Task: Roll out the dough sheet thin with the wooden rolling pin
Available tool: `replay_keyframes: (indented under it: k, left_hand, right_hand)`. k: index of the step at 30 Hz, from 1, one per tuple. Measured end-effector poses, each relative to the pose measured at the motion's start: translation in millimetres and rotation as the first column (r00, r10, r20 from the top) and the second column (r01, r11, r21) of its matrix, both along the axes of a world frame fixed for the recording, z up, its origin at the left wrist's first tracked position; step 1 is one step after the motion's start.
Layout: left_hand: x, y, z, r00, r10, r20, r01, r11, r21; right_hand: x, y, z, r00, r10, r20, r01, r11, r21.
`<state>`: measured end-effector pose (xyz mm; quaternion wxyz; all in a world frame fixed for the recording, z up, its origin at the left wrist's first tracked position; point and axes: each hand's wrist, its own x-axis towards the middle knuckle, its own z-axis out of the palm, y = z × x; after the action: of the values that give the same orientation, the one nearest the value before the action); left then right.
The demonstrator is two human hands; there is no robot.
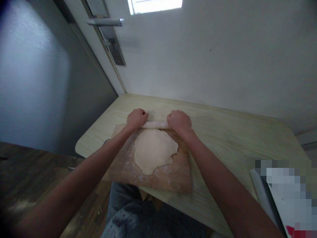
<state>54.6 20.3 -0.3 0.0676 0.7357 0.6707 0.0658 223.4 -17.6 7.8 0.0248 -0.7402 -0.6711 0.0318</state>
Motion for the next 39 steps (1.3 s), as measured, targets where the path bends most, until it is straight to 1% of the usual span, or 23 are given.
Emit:
replay_keyframes:
  k: [5,14,17,21,26,29,33,36,39]
  left_hand:
    - [2.6,-11.6,2.1,0.998,-0.006,-0.066,0.008,0.999,0.034]
    - [-1.3,-41.3,1.8,0.986,-0.087,-0.139,0.113,0.976,0.186]
    - [-4.0,-51.4,0.7,0.983,-0.110,-0.147,0.140,0.966,0.219]
    - [-8.8,-65.0,-1.7,0.981,-0.135,-0.139,0.166,0.955,0.246]
    - [-18.1,-83.5,-2.3,0.974,-0.212,-0.081,0.226,0.929,0.294]
    - [-26.8,-96.2,0.2,0.956,-0.277,-0.093,0.292,0.913,0.286]
    - [-39.3,-112.5,6.3,0.926,-0.356,-0.125,0.375,0.903,0.209]
    - [-45.9,-122.9,10.0,0.916,-0.384,-0.118,0.399,0.902,0.167]
    - [-49.1,-130.1,11.7,0.916,-0.395,-0.062,0.400,0.906,0.141]
  right_hand:
    - [-3.5,-19.4,2.8,0.997,0.037,0.066,-0.043,0.994,0.100]
    - [-9.6,-45.4,-1.3,0.994,0.066,0.088,-0.080,0.982,0.170]
    - [-11.7,-51.6,-1.5,0.993,0.064,0.102,-0.082,0.980,0.183]
    - [-15.3,-63.1,0.8,0.988,0.077,0.136,-0.099,0.981,0.167]
    - [-16.7,-83.6,2.2,0.979,0.152,0.139,-0.177,0.965,0.192]
    - [-13.0,-96.8,1.5,0.963,0.232,0.137,-0.259,0.936,0.237]
    - [-5.9,-113.3,1.3,0.935,0.338,0.110,-0.355,0.900,0.254]
    - [-1.8,-123.6,-0.5,0.914,0.398,0.075,-0.402,0.871,0.282]
    - [1.2,-130.1,-4.1,0.885,0.463,0.047,-0.451,0.827,0.337]
